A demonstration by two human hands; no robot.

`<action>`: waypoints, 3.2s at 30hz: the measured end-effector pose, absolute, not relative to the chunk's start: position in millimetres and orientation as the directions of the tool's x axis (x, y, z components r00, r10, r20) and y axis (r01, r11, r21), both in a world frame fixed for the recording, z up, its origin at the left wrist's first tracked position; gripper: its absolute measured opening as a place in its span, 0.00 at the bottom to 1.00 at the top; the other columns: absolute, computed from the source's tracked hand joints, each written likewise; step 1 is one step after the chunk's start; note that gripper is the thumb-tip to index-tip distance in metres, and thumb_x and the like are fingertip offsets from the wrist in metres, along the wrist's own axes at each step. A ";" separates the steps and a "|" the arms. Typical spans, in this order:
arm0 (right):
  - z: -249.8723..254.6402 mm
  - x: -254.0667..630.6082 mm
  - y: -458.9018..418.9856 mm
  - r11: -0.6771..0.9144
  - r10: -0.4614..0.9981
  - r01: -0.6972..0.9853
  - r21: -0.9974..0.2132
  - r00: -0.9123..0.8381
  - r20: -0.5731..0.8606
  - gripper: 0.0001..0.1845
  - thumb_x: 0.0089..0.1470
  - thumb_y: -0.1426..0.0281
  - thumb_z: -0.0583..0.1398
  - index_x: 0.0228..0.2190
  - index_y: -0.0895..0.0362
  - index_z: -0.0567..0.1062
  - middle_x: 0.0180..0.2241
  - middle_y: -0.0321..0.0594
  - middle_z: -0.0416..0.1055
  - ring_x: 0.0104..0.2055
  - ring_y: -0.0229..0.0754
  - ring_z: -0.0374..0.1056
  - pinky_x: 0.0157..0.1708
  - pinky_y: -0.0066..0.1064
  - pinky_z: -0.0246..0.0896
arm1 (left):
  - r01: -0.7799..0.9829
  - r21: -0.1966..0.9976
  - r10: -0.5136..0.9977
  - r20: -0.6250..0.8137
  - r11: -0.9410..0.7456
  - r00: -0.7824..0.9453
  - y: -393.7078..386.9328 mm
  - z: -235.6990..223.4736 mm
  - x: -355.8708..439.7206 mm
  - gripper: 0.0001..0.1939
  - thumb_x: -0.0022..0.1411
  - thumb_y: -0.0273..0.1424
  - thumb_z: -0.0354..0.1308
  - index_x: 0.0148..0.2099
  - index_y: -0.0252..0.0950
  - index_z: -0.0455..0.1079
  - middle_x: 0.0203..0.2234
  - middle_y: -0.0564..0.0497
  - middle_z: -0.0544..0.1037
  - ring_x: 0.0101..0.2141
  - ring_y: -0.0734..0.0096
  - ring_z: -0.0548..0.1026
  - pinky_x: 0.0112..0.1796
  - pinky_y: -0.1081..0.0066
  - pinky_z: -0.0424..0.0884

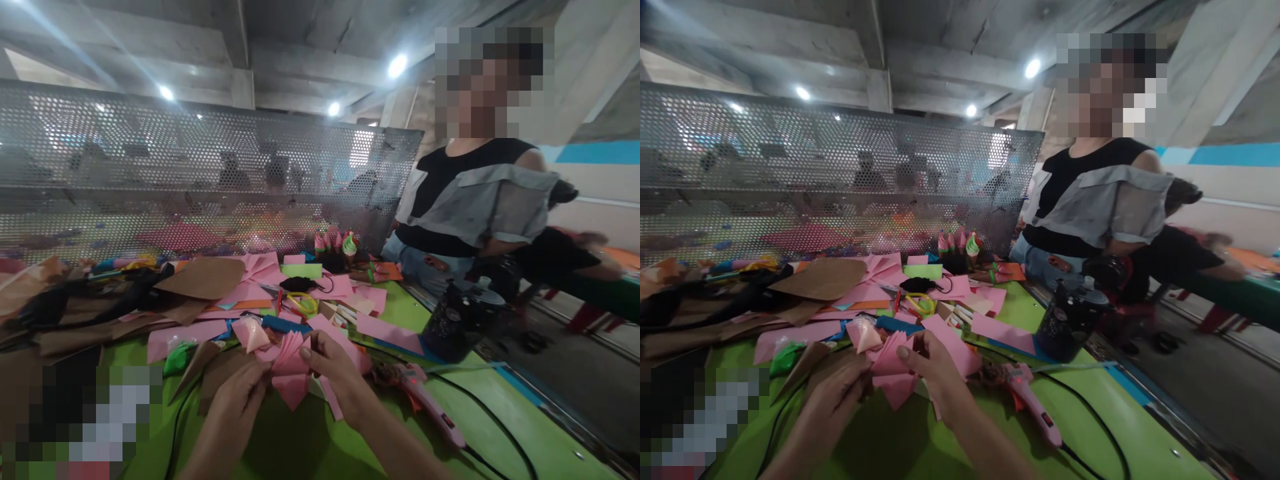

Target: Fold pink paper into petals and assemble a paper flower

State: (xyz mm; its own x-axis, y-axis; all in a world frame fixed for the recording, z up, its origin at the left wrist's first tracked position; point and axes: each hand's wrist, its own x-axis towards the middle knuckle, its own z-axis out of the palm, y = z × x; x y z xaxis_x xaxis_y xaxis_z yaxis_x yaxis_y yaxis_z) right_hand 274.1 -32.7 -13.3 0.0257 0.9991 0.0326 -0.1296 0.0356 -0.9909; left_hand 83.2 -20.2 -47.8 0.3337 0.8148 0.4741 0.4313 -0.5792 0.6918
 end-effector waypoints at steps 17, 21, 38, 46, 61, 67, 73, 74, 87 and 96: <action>-7.7 272.2 -27.5 -0.036 0.999 -0.056 -0.998 0.025 -0.038 0.17 0.37 0.58 0.73 0.21 0.56 0.74 0.20 0.34 0.70 0.25 0.41 0.65 0.26 0.29 0.60 | 0.314 0.821 0.853 0.346 -0.477 0.392 -20.7 -35.9 90.9 0.14 0.65 0.29 0.49 0.39 0.34 0.77 0.33 0.46 0.80 0.34 0.64 0.75 0.36 0.70 0.67; -11.5 277.2 -24.2 -0.009 1.000 0.031 -0.999 0.025 -0.008 0.17 0.38 0.56 0.72 0.22 0.55 0.76 0.24 0.39 0.73 0.29 0.45 0.67 0.28 0.31 0.61 | 0.038 0.975 0.900 0.185 -0.217 0.395 -19.1 -30.5 91.4 0.15 0.64 0.36 0.53 0.42 0.34 0.78 0.32 0.48 0.81 0.34 0.65 0.75 0.36 0.71 0.67; -18.1 273.3 -32.6 0.066 0.994 -0.066 -0.996 -0.081 0.072 0.22 0.49 0.56 0.66 0.43 0.54 0.74 0.40 0.42 0.72 0.41 0.45 0.67 0.40 0.34 0.61 | 0.111 0.938 0.926 0.295 -0.327 0.236 -17.4 -46.9 85.0 0.16 0.64 0.31 0.52 0.52 0.40 0.72 0.42 0.48 0.80 0.36 0.67 0.78 0.37 0.71 0.72; -28.9 275.7 -27.7 0.078 0.997 0.075 -0.994 -0.018 0.077 0.21 0.43 0.55 0.70 0.28 0.58 0.71 0.24 0.33 0.67 0.25 0.36 0.60 0.25 0.27 0.53 | 0.000 0.973 0.947 0.223 -0.229 0.232 -15.5 -54.1 89.0 0.10 0.57 0.35 0.61 0.41 0.38 0.73 0.34 0.49 0.80 0.33 0.66 0.78 0.35 0.71 0.73; -27.9 276.2 -29.2 0.128 0.992 0.159 -0.979 0.002 0.130 0.20 0.47 0.56 0.68 0.25 0.57 0.68 0.22 0.30 0.60 0.25 0.34 0.53 0.24 0.26 0.47 | -0.213 0.974 0.968 0.123 -0.075 0.218 -14.7 -44.5 89.5 0.11 0.51 0.37 0.66 0.32 0.35 0.73 0.25 0.52 0.76 0.27 0.70 0.74 0.31 0.71 0.72; -30.0 275.4 -28.8 0.136 0.991 0.102 -0.985 -0.002 0.137 0.19 0.46 0.57 0.68 0.24 0.57 0.68 0.22 0.30 0.60 0.25 0.34 0.54 0.24 0.25 0.48 | -0.260 0.966 0.970 0.071 -0.009 0.231 -18.0 -34.1 88.4 0.15 0.49 0.42 0.68 0.31 0.35 0.74 0.26 0.52 0.76 0.29 0.70 0.73 0.33 0.71 0.72; -22.2 271.7 -34.2 0.151 0.987 0.097 -0.984 -0.074 0.145 0.17 0.47 0.58 0.68 0.26 0.58 0.72 0.23 0.31 0.63 0.26 0.34 0.56 0.26 0.25 0.50 | -0.252 0.966 0.969 0.000 0.064 0.245 -17.3 -31.5 84.6 0.17 0.47 0.43 0.68 0.29 0.34 0.73 0.24 0.54 0.73 0.28 0.73 0.70 0.32 0.74 0.69; -20.1 270.8 -35.8 0.162 0.984 0.124 -0.979 -0.089 0.151 0.16 0.48 0.59 0.67 0.28 0.58 0.73 0.24 0.32 0.65 0.27 0.35 0.58 0.26 0.25 0.51 | -0.247 0.967 0.971 -0.009 0.069 0.237 -17.1 -31.0 84.5 0.17 0.46 0.44 0.68 0.29 0.35 0.73 0.24 0.54 0.73 0.27 0.73 0.70 0.32 0.74 0.69; -21.7 268.5 -37.1 0.156 0.987 0.219 -0.963 -0.007 0.158 0.17 0.49 0.56 0.66 0.25 0.58 0.73 0.23 0.34 0.66 0.27 0.37 0.59 0.27 0.27 0.53 | -0.257 0.966 0.956 0.053 0.024 0.288 -22.7 -29.4 89.8 0.16 0.51 0.42 0.67 0.35 0.35 0.75 0.30 0.50 0.78 0.33 0.67 0.74 0.37 0.71 0.72; -22.0 267.0 -38.4 0.160 0.987 0.228 -0.960 -0.017 0.161 0.18 0.49 0.56 0.66 0.24 0.58 0.72 0.23 0.34 0.66 0.26 0.37 0.59 0.26 0.27 0.53 | -0.264 0.964 0.967 0.049 0.020 0.252 -23.3 -28.1 91.0 0.17 0.51 0.44 0.67 0.33 0.35 0.75 0.27 0.51 0.77 0.32 0.67 0.73 0.36 0.71 0.71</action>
State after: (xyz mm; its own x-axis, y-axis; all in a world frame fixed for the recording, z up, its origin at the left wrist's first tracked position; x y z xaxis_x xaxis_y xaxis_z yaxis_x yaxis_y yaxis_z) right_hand 267.0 -38.4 -22.0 -0.0173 0.9869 0.1605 0.2278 0.1602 -0.9604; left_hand 91.0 -23.3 -28.1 0.2518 0.9665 0.0493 -0.2642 0.0197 0.9643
